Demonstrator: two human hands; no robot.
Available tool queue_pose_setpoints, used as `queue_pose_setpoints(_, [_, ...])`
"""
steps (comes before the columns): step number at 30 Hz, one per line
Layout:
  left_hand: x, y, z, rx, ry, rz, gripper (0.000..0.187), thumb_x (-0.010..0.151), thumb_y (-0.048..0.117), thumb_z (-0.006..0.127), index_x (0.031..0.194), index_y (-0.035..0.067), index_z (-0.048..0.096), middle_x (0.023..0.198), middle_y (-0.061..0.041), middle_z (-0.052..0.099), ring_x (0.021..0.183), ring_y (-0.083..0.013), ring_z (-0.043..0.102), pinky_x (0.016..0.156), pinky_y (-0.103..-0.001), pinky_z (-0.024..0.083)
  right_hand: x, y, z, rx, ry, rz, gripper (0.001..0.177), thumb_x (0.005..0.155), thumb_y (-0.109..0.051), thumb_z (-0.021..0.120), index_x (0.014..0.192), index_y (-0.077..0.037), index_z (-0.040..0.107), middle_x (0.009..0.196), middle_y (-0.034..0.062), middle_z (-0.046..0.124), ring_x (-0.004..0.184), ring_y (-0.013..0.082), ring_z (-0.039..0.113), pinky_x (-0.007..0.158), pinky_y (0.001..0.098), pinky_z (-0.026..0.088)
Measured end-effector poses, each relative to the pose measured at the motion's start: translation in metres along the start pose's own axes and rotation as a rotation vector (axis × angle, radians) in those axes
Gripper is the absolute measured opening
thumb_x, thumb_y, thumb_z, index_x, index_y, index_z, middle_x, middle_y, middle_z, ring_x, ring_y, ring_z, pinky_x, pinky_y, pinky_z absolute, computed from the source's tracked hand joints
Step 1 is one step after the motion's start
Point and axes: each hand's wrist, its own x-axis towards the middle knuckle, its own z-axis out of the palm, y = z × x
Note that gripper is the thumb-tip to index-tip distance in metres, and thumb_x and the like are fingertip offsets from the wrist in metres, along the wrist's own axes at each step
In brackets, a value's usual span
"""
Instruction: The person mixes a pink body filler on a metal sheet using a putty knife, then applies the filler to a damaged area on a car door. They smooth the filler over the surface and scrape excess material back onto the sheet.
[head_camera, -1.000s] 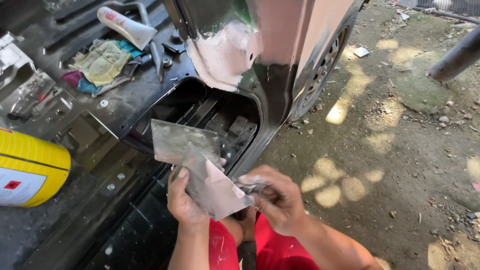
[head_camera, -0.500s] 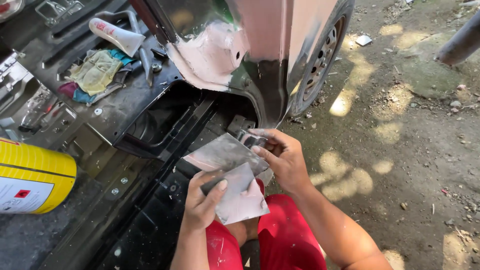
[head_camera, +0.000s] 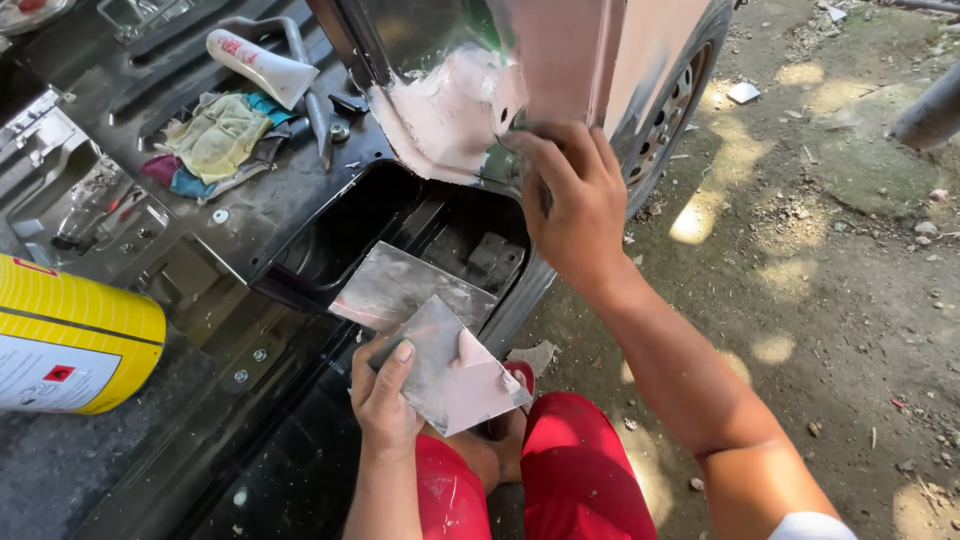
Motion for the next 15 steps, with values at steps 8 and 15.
queue_pose_setpoints(8, [0.005,-0.005,-0.001,-0.045,0.074,-0.047,0.02,0.082,0.015,0.074,0.097,0.004,0.066,0.103,-0.019,0.068,0.098,-0.0351,0.066,0.073,-0.045,0.061,0.01,0.003,0.028,-0.376,-0.028,-0.195,0.02,0.096,0.002,0.059,0.115,-0.004,0.062,0.107,0.0123,0.058,0.083,0.0285,0.048,0.07,0.0378,0.042])
queue_pose_setpoints(15, [0.009,0.005,0.007,-0.09,0.06,-0.022,0.018,0.084,0.017,0.072,0.096,0.005,0.068,0.101,-0.018,0.069,0.097,-0.0332,0.067,0.073,-0.042,0.06,-0.002,-0.014,0.025,-0.136,-0.09,-0.05,0.028,0.087,0.012,0.056,0.112,0.0,0.062,0.104,0.0153,0.057,0.088,0.0319,0.052,0.069,0.0405,0.051])
